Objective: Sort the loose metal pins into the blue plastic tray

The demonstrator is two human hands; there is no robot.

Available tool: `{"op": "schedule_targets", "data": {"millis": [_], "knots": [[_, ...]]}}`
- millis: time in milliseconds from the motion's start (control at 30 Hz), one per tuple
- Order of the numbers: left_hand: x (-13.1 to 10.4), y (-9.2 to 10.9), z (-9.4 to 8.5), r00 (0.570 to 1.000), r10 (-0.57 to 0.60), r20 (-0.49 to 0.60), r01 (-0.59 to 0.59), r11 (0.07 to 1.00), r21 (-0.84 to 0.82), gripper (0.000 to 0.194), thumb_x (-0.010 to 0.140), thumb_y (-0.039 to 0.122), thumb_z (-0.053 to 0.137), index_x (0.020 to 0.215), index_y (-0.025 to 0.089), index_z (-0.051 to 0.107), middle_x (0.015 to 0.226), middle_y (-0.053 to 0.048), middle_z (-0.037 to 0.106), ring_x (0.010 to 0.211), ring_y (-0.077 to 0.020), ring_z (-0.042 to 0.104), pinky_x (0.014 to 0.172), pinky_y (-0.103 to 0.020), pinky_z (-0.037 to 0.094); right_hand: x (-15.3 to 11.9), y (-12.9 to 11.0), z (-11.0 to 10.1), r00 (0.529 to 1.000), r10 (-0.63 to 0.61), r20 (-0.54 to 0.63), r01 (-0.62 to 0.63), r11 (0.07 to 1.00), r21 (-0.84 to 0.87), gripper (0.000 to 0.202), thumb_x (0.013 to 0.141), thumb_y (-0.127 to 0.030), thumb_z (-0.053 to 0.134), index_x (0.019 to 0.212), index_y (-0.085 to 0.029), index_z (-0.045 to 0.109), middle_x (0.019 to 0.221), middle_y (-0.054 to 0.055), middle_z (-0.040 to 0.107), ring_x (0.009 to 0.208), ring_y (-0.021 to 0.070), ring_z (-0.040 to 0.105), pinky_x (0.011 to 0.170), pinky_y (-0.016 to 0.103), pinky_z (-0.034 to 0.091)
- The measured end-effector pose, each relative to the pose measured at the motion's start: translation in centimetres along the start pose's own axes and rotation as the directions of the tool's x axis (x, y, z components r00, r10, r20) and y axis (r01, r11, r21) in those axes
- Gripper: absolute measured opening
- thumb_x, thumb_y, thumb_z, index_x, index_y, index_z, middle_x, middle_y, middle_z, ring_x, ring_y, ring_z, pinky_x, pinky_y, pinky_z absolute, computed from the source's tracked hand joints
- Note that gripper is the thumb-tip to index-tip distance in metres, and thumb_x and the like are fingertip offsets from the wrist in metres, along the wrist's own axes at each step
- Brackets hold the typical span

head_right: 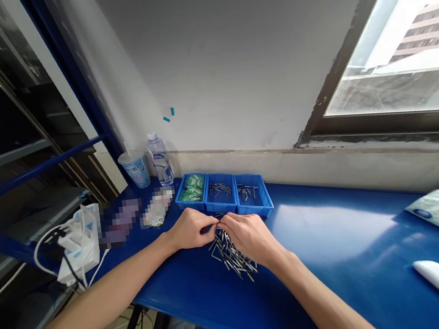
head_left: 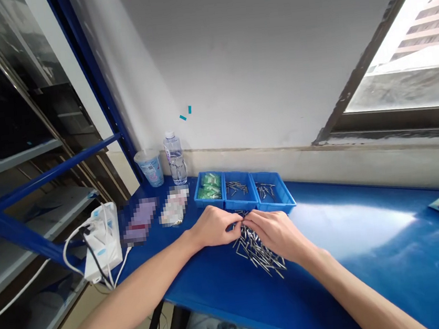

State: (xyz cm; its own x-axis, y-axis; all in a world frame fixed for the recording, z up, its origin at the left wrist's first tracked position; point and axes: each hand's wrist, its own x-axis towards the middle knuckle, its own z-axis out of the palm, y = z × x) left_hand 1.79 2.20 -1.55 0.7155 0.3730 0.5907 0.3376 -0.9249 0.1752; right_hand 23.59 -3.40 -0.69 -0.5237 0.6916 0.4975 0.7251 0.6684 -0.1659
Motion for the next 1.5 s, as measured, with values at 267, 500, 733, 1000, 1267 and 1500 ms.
{"op": "schedule_targets", "data": {"millis": [267, 500, 733, 1000, 1267, 1500], "knots": [[0.2, 0.0, -0.6, 0.997, -0.055, -0.056, 0.05, 0.996, -0.08, 0.019, 0.092, 0.019, 0.056, 0.09, 0.017, 0.075, 0.058, 0.002, 0.066, 0.051, -0.0129, 0.062, 0.054, -0.025, 0.042, -0.3, -0.1, 0.1, 0.999, 0.045, -0.016, -0.044, 0.999, 0.029, 0.025, 0.113, -0.024, 0.035, 0.114, -0.019, 0.06, 0.09, 0.005, 0.075, 0.068, 0.0163, 0.07, 0.057, 0.028, 0.039], [0.0, -0.1, -0.9, 0.995, -0.092, -0.044, 0.089, 0.993, -0.077, 0.02, 0.094, 0.021, 0.056, 0.092, 0.019, 0.076, 0.057, 0.002, 0.065, 0.051, -0.0132, 0.063, 0.054, -0.024, 0.041, -0.1, -0.6, 0.1, 0.998, 0.035, -0.043, -0.036, 0.999, -0.028, 0.024, 0.113, -0.03, 0.039, 0.113, -0.02, 0.061, 0.095, 0.005, 0.076, 0.07, 0.0164, 0.07, 0.059, 0.028, 0.04], [0.0, 0.3, -0.6, 0.994, -0.109, -0.007, 0.109, 0.992, -0.058, 0.018, 0.09, 0.018, 0.057, 0.084, 0.018, 0.074, 0.057, 0.002, 0.064, 0.052, -0.0133, 0.062, 0.055, -0.024, 0.04, -0.1, -0.4, 0.7, 0.997, 0.08, -0.007, -0.08, 0.995, -0.053, 0.029, 0.114, -0.027, 0.033, 0.105, -0.02, 0.06, 0.09, 0.004, 0.076, 0.065, 0.0173, 0.069, 0.057, 0.029, 0.036], [-0.1, 0.3, -0.8, 0.992, -0.114, 0.061, 0.114, 0.993, 0.002, 0.016, 0.088, 0.015, 0.057, 0.077, 0.018, 0.069, 0.058, 0.002, 0.063, 0.053, -0.0136, 0.061, 0.055, -0.024, 0.038, 0.1, -1.2, 0.2, 0.992, 0.127, -0.006, -0.127, 0.992, 0.003, 0.023, 0.111, -0.032, 0.039, 0.119, -0.02, 0.058, 0.098, 0.007, 0.078, 0.069, 0.0199, 0.071, 0.058, 0.029, 0.04], [-0.2, 0.5, -0.7, 0.995, -0.087, 0.054, 0.084, 0.995, 0.063, 0.017, 0.09, 0.016, 0.058, 0.075, 0.018, 0.066, 0.06, 0.001, 0.065, 0.055, -0.014, 0.062, 0.057, -0.024, 0.037, 0.2, -0.8, -0.1, 0.997, 0.081, -0.015, -0.081, 0.997, -0.019, 0.028, 0.112, -0.03, 0.04, 0.107, -0.02, 0.066, 0.094, 0.005, 0.076, 0.072, 0.0173, 0.07, 0.059, 0.026, 0.039], [-0.2, 0.8, -0.6, 0.997, -0.028, 0.075, 0.021, 0.996, 0.086, 0.02, 0.092, 0.017, 0.056, 0.074, 0.019, 0.063, 0.061, 0.001, 0.064, 0.055, -0.0144, 0.062, 0.056, -0.027, 0.035, 0.1, -0.6, -0.1, 0.996, 0.072, 0.043, -0.069, 0.996, -0.064, 0.035, 0.114, -0.027, 0.035, 0.097, -0.018, 0.064, 0.083, 0.004, 0.072, 0.065, 0.0155, 0.066, 0.057, 0.026, 0.033]]}}
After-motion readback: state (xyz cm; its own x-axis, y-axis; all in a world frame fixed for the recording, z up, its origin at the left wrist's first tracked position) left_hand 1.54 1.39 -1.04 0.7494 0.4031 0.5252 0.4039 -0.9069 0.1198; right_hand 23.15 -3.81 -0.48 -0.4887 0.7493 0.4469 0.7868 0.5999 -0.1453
